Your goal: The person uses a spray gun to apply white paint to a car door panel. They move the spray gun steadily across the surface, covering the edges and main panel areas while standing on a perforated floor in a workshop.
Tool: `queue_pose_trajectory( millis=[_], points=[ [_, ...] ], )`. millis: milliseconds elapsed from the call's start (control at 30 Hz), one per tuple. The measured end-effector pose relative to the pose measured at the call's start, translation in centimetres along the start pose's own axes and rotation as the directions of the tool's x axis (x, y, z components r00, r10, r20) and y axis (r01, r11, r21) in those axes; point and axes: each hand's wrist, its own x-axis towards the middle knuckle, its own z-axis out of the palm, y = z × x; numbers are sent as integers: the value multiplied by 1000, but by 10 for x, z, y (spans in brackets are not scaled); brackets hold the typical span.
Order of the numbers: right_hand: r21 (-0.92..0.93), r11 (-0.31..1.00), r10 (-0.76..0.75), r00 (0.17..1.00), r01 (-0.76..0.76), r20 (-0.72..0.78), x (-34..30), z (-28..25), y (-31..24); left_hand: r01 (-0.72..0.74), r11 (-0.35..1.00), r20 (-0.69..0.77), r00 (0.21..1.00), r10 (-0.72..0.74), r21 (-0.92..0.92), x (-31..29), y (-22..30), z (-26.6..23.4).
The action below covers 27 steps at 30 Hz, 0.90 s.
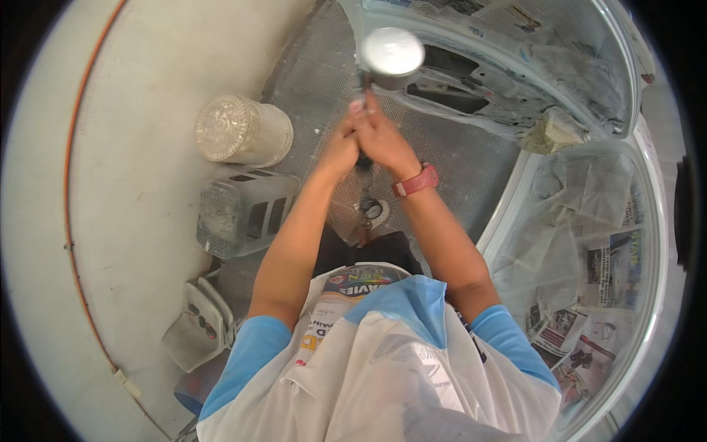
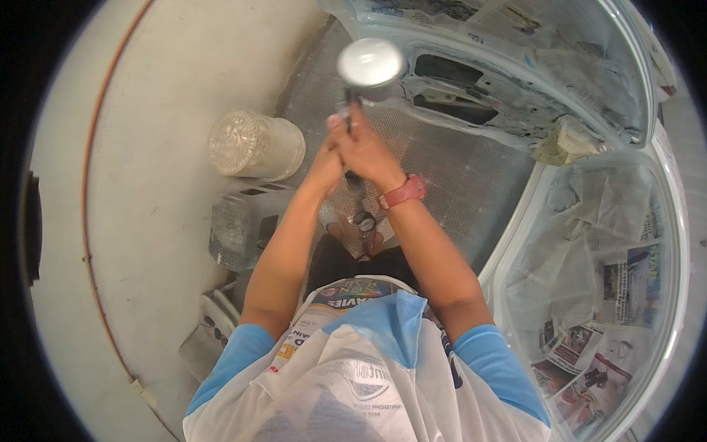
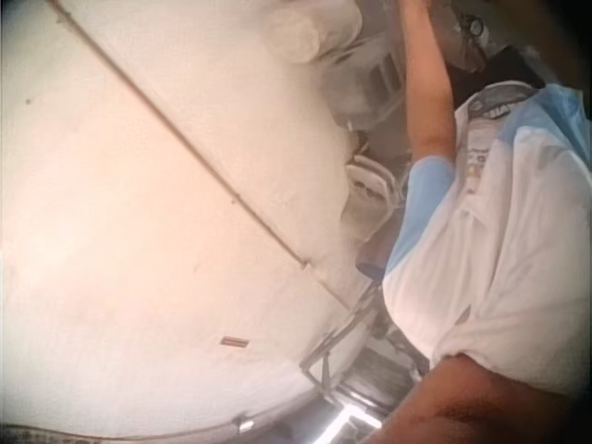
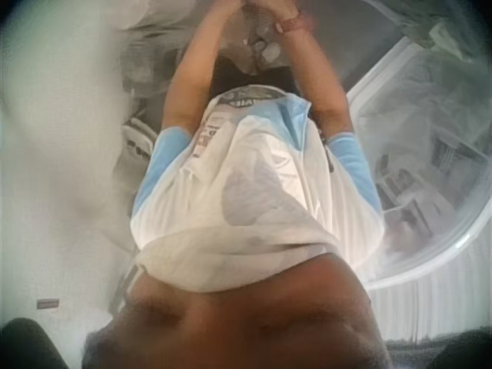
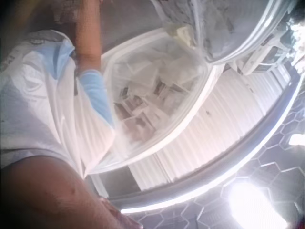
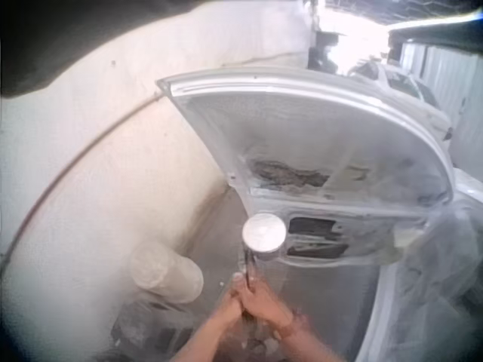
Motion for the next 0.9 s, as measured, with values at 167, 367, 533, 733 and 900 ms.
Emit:
queue_pose_trajectory(
  millis=[167,367,533,733,900],
  points=[
    [-247,933,-200,946,263,254,-10,24,-12,4,913,-231,968,99,408,-5,-16,-39],
    [-289,955,127,971,-65,201,-82,22,42,-203,970,-391,910,137,-133,55,29,-108],
    [-561,642,619,785,-523,-22,-189,18,129,-173,954,-186,974,129,-246,109,69,-161],
    [-582,395,851,521,-711,-60,-299,45,165,-100,857,33,990,135,-506,180,74,-170],
    [-537,312,932,363,-783,13,-308,104,176,56,843,21,998,-53,-535,233,21,-172]
  ],
)
